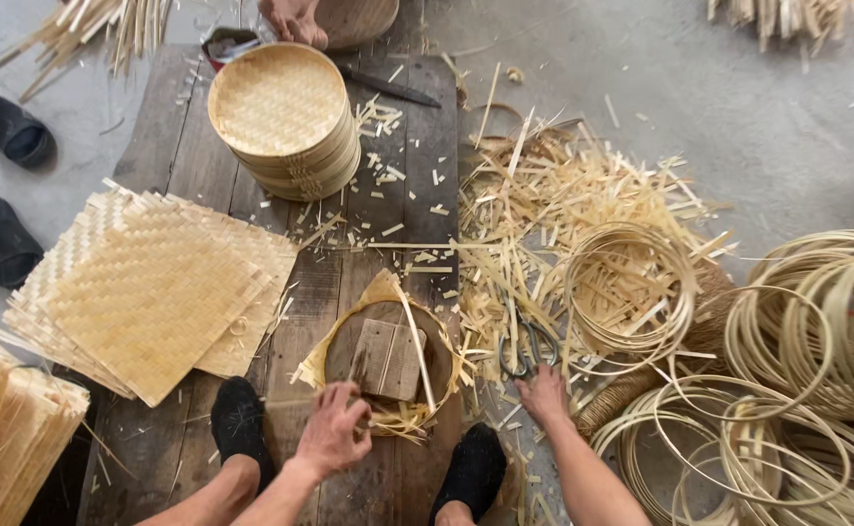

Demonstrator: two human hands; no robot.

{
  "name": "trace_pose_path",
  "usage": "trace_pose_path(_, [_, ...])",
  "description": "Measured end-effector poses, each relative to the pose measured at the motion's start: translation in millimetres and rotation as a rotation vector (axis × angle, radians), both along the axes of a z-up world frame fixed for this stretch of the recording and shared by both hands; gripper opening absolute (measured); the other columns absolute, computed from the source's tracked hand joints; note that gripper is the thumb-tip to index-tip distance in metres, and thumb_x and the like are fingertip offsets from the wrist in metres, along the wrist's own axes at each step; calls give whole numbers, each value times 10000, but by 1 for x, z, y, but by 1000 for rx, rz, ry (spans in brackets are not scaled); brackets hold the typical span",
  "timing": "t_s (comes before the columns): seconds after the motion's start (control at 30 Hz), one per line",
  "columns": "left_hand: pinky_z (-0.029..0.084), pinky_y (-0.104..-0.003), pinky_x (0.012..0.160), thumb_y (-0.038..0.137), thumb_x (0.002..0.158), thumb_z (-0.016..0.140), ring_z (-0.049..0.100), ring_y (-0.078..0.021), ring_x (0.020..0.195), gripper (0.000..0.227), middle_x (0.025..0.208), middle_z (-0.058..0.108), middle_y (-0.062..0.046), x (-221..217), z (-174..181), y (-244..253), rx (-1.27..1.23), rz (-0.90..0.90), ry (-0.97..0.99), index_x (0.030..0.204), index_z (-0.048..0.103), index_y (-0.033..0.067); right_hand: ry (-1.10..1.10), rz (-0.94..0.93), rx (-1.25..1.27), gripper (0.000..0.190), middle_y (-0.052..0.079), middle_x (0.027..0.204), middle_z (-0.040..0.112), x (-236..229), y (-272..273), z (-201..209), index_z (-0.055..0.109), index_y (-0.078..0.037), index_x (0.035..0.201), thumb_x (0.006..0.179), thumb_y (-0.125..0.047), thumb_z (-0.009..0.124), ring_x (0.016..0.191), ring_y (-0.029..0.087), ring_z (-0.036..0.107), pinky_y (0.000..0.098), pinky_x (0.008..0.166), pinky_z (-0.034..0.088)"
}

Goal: The person assembles bamboo baskets by fitting woven bases into circular rings, securing them with additional bamboo components, and trimming excess strips with scissors.

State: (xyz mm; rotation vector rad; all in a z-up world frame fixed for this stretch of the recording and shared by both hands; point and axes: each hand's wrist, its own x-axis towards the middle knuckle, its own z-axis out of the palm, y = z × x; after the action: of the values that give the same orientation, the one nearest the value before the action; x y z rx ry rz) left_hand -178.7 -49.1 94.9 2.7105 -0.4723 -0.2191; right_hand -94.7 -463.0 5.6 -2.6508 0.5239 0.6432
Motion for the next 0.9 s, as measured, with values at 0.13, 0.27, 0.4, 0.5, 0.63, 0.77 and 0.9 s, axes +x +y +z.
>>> trace_pose_path(0.13, [173, -577, 1223, 526, 635, 872, 158, -367, 1477, 1066, 1536, 216, -209, 72, 41, -20, 88, 107, 11, 1462, 323, 137, 51, 5, -84, 597, 163, 1327, 611, 24, 13, 22, 607, -77, 1262, 819, -417, 818, 1291, 319, 568, 447, 1135, 455])
trace_pose_path(0.27, [39, -553, 1273, 792, 609, 845, -110, -376, 1559, 1528, 1644, -190, -236, 116, 60, -60, 268, 168, 498, 1580, -168, 186, -117, 144, -124, 718, 192, 1295, 550, 44, 15, 30, 480, -85, 1295, 764, -399, 847, 1250, 366, 500, 498, 1047, 427])
trace_pose_path(0.4, [83, -636, 1198, 812, 605, 817, -102, -405, 1527, 1514, 1629, -241, -249, 113, 33, -82, 47, 505, 478, 1558, -208, 234, -1, -52, -1, 733, 214, 1188, 640, 53, 17, -3, 445, -27, 1336, 820, -381, 826, 1101, 362, 634, 495, 958, 523])
trace_pose_path(0.5, [140, -674, 1188, 744, 624, 852, 44, -454, 1513, 1503, 1629, -85, -306, 113, 20, -97, 101, 664, 490, 1596, -176, 236, 138, -106, 17, 772, 239, 1073, 711, 58, 15, -30, 378, 39, 1425, 841, -270, 778, 948, 341, 721, 446, 860, 600])
trace_pose_path(0.63, [254, -621, 1176, 655, 556, 909, 249, -435, 1469, 1461, 1594, 150, -280, 119, 30, -80, 81, 578, 349, 1583, -60, 280, 218, -211, 287, 504, 147, 985, 733, 55, -3, -40, 652, 12, 1203, 754, -161, 802, 829, 236, 729, 367, 802, 592])
trace_pose_path(0.77, [323, -637, 1081, 582, 445, 914, 341, -464, 1369, 1457, 1513, 244, -322, 109, 56, -65, -78, 359, -251, 1579, 53, 275, 199, -234, 608, 480, 122, 851, 744, 20, -40, -21, 677, -1, 1132, 696, -148, 811, 695, 200, 671, 364, 678, 569])
trace_pose_path(0.9, [362, -585, 1083, 568, 502, 886, 369, -412, 1349, 1364, 1514, 265, -276, 114, 30, -77, 56, 287, 26, 1591, 116, 282, 145, -340, 663, 529, 125, 794, 657, -19, -22, 30, 630, 16, 1055, 700, -269, 899, 636, 229, 603, 412, 606, 520])
